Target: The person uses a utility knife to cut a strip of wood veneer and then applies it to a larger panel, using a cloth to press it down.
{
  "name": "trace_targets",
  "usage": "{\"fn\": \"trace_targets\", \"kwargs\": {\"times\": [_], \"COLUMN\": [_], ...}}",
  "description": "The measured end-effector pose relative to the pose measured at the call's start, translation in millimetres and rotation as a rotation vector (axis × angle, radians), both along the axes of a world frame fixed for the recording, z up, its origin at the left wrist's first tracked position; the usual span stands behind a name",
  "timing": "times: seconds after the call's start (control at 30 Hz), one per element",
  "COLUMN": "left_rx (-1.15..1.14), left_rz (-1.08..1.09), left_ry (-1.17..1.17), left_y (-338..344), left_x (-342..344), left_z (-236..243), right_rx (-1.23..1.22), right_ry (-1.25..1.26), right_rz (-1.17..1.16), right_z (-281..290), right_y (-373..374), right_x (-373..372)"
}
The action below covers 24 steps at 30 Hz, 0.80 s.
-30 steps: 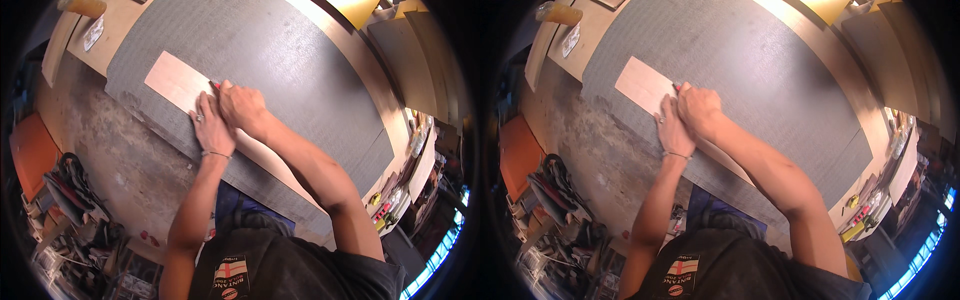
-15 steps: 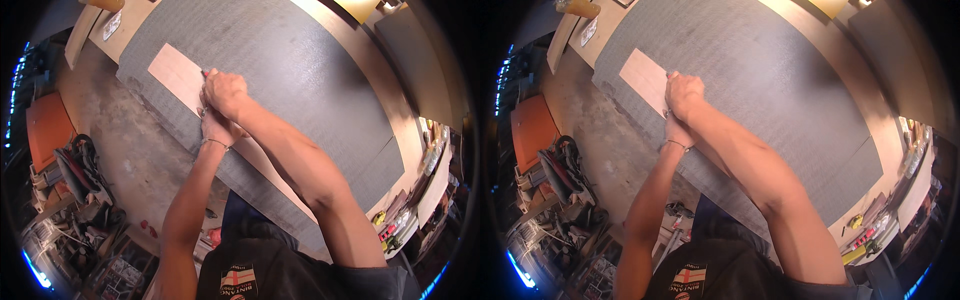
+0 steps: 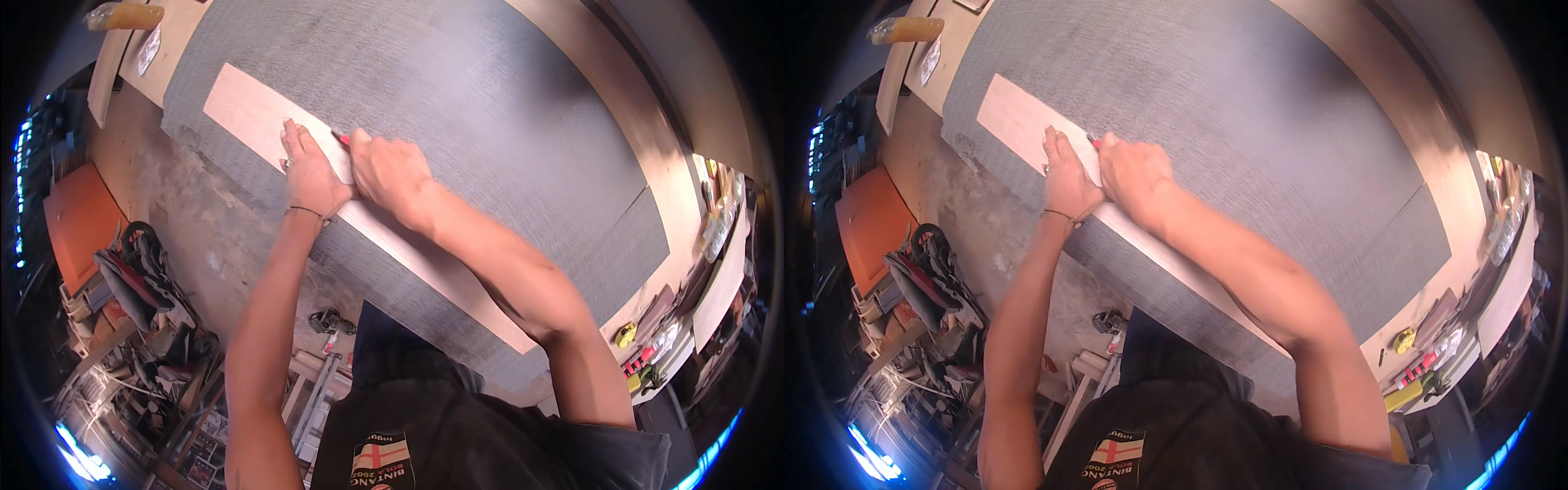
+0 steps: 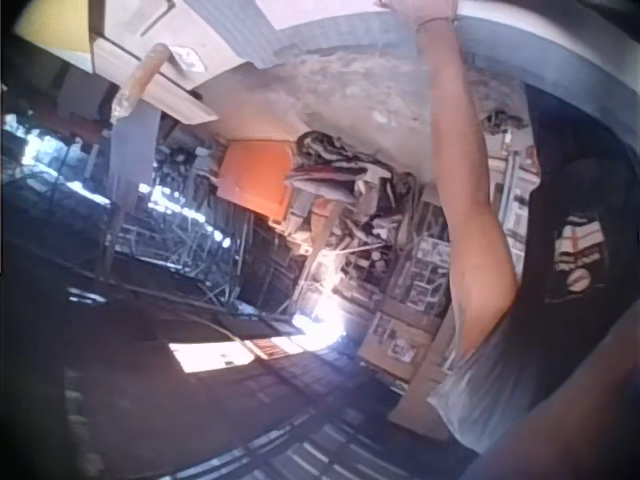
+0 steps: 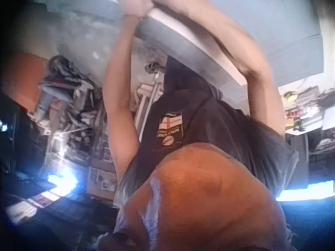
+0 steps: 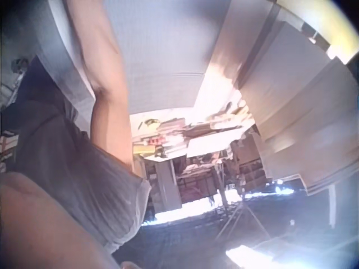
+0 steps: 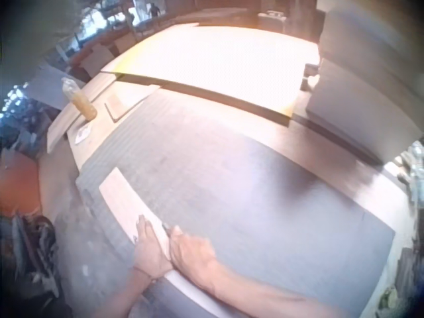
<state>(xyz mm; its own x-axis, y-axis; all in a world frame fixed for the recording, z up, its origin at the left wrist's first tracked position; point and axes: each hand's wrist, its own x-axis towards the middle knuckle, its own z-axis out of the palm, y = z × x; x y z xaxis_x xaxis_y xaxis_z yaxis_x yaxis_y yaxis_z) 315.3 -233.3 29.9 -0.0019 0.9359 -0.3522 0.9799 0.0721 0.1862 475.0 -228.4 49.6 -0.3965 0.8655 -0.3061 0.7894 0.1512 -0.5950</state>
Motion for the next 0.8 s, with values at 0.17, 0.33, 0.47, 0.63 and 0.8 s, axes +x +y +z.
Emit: {"fn": "trace_targets", "kwargs": {"times": [0.17, 0.33, 0.47, 0.63, 0.8], "left_rx": [-0.062, -0.081, 0.009, 0.109, 0.046], "left_rz": [0.017, 0.011, 0.003, -0.032, 0.024], "left_ry": [0.000, 0.046, -0.028, 0.040, -0.006], "left_y": [0.3, 1.2, -7.1, -55.6, -126.1], "left_x": [7.9, 11.3, 2.7, 22.9, 88.0], "left_z": [13.9, 17.2, 10.9, 9.6, 12.4], "right_rx": [-0.113, -0.076, -0.029, 0.025, 0.030], "right_ry": [-0.110, -0.244, -0.248, -0.131, -0.092], "right_rz": [0.027, 0.050, -0.003, -0.101, -0.065], "right_z": [16.2, 26.2, 20.5, 11.5, 11.2], "right_y": [-54.5, -84.6, -92.6, -95.8, -95.2], "right_x": [48.8, 70.5, 65.7, 64.1, 69.4]}}
